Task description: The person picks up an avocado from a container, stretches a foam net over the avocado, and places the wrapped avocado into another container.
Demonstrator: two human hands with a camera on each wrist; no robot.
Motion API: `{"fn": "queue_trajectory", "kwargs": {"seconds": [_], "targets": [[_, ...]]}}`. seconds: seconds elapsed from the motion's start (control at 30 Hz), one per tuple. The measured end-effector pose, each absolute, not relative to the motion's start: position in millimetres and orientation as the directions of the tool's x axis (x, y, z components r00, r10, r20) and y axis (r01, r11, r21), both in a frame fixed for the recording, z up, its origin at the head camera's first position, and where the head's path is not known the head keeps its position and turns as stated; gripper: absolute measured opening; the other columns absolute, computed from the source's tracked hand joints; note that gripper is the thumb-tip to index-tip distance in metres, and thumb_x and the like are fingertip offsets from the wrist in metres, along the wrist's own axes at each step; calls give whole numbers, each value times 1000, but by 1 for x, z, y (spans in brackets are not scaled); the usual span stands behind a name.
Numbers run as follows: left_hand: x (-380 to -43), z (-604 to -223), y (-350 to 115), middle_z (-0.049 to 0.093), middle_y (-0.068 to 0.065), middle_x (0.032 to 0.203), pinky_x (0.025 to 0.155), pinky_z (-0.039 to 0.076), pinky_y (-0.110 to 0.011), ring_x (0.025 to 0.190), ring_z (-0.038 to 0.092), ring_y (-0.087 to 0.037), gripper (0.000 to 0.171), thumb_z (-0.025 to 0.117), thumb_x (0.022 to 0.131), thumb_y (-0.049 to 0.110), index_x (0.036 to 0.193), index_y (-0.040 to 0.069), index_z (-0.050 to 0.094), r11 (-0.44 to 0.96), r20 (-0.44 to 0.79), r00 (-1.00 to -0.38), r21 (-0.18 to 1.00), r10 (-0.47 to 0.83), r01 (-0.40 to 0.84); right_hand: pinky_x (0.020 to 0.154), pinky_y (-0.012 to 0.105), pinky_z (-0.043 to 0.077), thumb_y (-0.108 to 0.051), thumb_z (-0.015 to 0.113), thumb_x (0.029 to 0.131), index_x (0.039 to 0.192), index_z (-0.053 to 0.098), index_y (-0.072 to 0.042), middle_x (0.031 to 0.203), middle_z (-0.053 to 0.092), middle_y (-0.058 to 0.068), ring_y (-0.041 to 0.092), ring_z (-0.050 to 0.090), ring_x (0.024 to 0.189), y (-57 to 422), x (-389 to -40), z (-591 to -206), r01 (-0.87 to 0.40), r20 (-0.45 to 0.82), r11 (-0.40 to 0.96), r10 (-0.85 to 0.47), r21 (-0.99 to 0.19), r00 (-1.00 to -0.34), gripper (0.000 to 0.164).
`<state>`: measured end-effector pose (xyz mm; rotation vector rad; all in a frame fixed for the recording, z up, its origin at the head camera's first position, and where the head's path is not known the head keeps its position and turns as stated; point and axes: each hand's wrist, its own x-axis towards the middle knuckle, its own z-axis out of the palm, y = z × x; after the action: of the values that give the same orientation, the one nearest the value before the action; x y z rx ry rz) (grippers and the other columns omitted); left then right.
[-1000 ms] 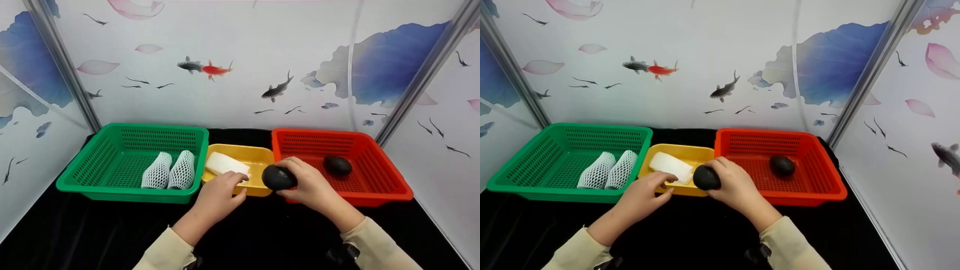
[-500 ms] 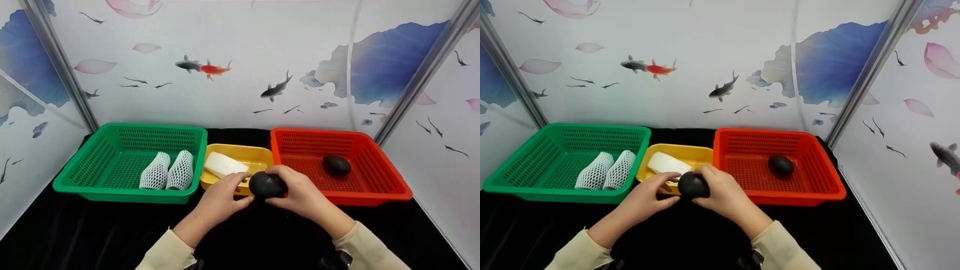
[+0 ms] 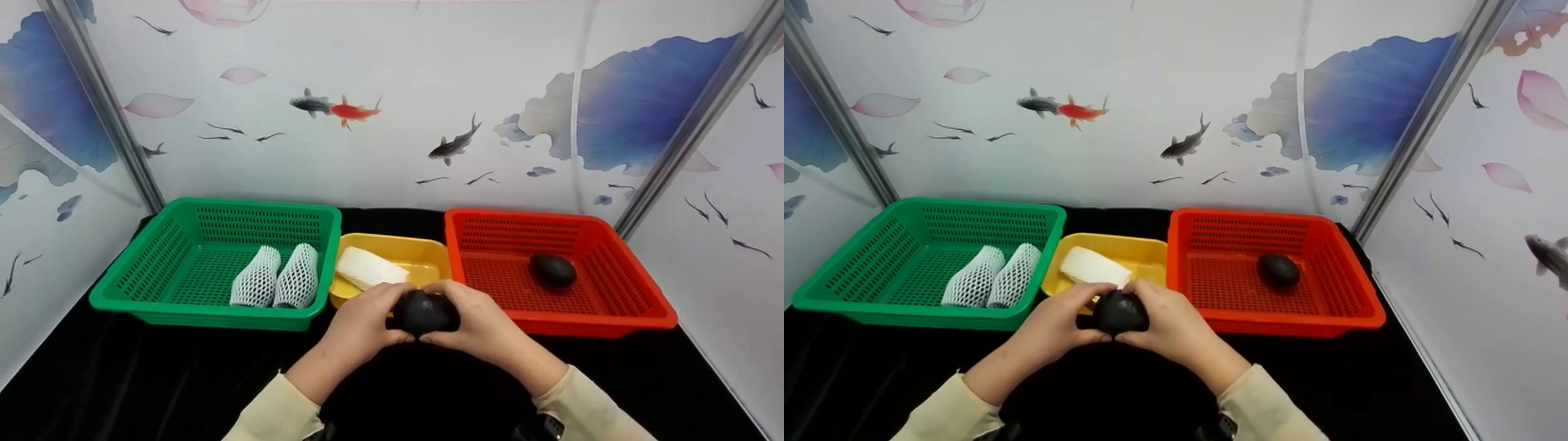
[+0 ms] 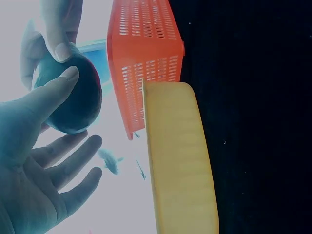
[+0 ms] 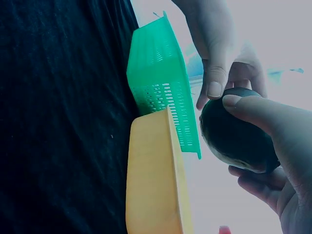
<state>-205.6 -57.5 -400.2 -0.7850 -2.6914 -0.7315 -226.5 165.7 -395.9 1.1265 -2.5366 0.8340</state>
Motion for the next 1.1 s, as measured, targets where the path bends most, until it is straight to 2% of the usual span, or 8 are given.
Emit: {"fn": "queue_trajectory", "kwargs": {"seconds": [0.3, 0.5, 0.83, 1.1], "targets": [[-203, -406, -63, 64, -6, 115, 88, 50, -39, 102, 62, -22, 63, 81, 79, 30, 134, 11, 55, 750, 397, -800, 318, 450, 580, 92, 38, 48, -27, 84, 77, 127, 57, -13, 122, 58, -2, 12, 56, 110, 164, -228, -407, -762, 445, 504, -620, -407, -647, 58], [-202, -410, -68, 64, -8, 118, 91, 49, -41, 106, 61, -24, 60, 81, 80, 26, 132, 10, 57, 771, 353, -838, 351, 417, 531, 89, 35, 50, -21, 82, 80, 124, 60, -16, 121, 57, -6, 10, 57, 108, 162, -229, -417, -776, 472, 503, -616, -382, -631, 50], [-202, -425, -69, 63, -10, 120, 92, 47, -44, 108, 60, -28, 62, 83, 77, 19, 132, 7, 57, 807, 265, -895, 394, 358, 440, 78, 28, 54, -15, 83, 78, 118, 63, -12, 112, 60, -2, 12, 62, 94, 151, -228, -436, -700, 406, 545, -571, -461, -713, 45], [-205, -434, -69, 65, -12, 116, 90, 48, -44, 103, 61, -29, 60, 83, 77, 17, 129, 4, 58, 824, 223, -904, 375, 366, 426, 74, 30, 54, -16, 84, 76, 116, 64, -12, 106, 61, -1, 12, 63, 87, 145, -229, -448, -618, 329, 604, -527, -503, -783, 45]]}}
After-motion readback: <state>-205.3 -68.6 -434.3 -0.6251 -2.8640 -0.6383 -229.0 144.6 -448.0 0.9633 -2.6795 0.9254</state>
